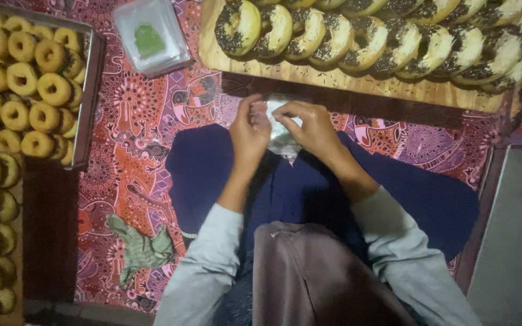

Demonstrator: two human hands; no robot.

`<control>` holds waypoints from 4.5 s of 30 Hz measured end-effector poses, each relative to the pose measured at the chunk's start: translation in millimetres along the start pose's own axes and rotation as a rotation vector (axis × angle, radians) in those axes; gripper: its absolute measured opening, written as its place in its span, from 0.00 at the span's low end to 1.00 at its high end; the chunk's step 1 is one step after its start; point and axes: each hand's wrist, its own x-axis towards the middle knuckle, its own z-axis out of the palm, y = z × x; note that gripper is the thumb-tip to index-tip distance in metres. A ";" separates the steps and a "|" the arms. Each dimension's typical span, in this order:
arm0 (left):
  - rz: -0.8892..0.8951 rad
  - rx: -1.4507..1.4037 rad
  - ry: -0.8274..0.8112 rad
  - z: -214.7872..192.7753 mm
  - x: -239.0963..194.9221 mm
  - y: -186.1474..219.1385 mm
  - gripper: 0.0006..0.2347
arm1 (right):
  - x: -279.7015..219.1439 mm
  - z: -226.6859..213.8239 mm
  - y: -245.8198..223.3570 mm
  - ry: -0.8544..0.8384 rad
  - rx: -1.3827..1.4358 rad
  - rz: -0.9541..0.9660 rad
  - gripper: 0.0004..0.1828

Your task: The person sits on a patterned floor mat and repeatedly picks up donuts from a wooden board, places them into small clear plastic bags, and sets the filled bags aside. The person handles the donuts and bags by hand without using additional tools.

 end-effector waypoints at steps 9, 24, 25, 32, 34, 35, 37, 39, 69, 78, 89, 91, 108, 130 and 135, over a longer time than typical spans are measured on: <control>0.109 -0.016 0.076 -26.6 20.6 -39.5 0.05 | -124.5 -32.8 132.9 -0.452 -0.376 0.567 0.19; 0.428 -0.015 0.208 -33.9 9.0 -0.9 0.06 | 4.0 11.4 -131.7 0.133 -0.191 -0.185 0.18; 0.446 -0.030 0.176 -35.5 6.5 1.3 0.05 | 18.9 11.4 -134.1 0.174 -0.181 -0.266 0.20; 0.260 -0.615 0.220 -44.6 -6.8 6.5 0.27 | 42.2 17.3 -135.0 0.015 -0.229 -0.215 0.33; 0.086 -1.116 0.103 -39.2 -2.3 3.2 0.38 | 44.9 21.8 -134.1 0.060 -0.264 -0.392 0.33; 0.035 -1.265 -0.066 -33.3 -0.6 -0.3 0.40 | 47.0 28.0 -133.0 0.076 -0.280 -0.477 0.34; -0.016 -1.574 -0.236 -30.6 10.0 -13.3 0.41 | 53.4 28.8 -129.6 0.042 -0.263 -0.511 0.32; -0.022 -1.897 -0.228 -36.8 41.1 -33.7 0.39 | 59.5 33.2 -131.0 -0.017 -0.301 -0.544 0.29; -0.090 -1.911 0.099 -33.5 59.6 -31.4 0.35 | 42.3 48.1 -147.0 0.318 -0.237 -0.214 0.46; 0.135 -0.114 0.433 -26.4 -36.2 14.5 0.37 | 43.4 23.1 -151.9 0.357 -0.379 -0.238 0.44; 0.655 0.209 0.006 -121.2 -51.0 8.9 0.14 | 20.6 19.7 -134.7 -0.345 0.057 -0.167 0.29; 0.477 0.097 0.061 -133.0 -72.0 -0.6 0.09 | 9.5 24.5 -148.7 -0.561 -0.133 0.173 0.15; -0.165 -0.381 0.234 -127.8 -100.2 -58.0 0.07 | -8.5 91.2 -155.4 -0.120 -0.164 -0.677 0.21; -0.374 -0.568 0.015 -133.2 -100.3 -59.3 0.19 | -51.0 105.0 -81.0 -0.213 0.794 0.293 0.21; -0.132 -0.386 0.262 -124.6 -102.6 -54.4 0.07 | -40.8 93.6 -102.3 0.111 0.512 -0.111 0.18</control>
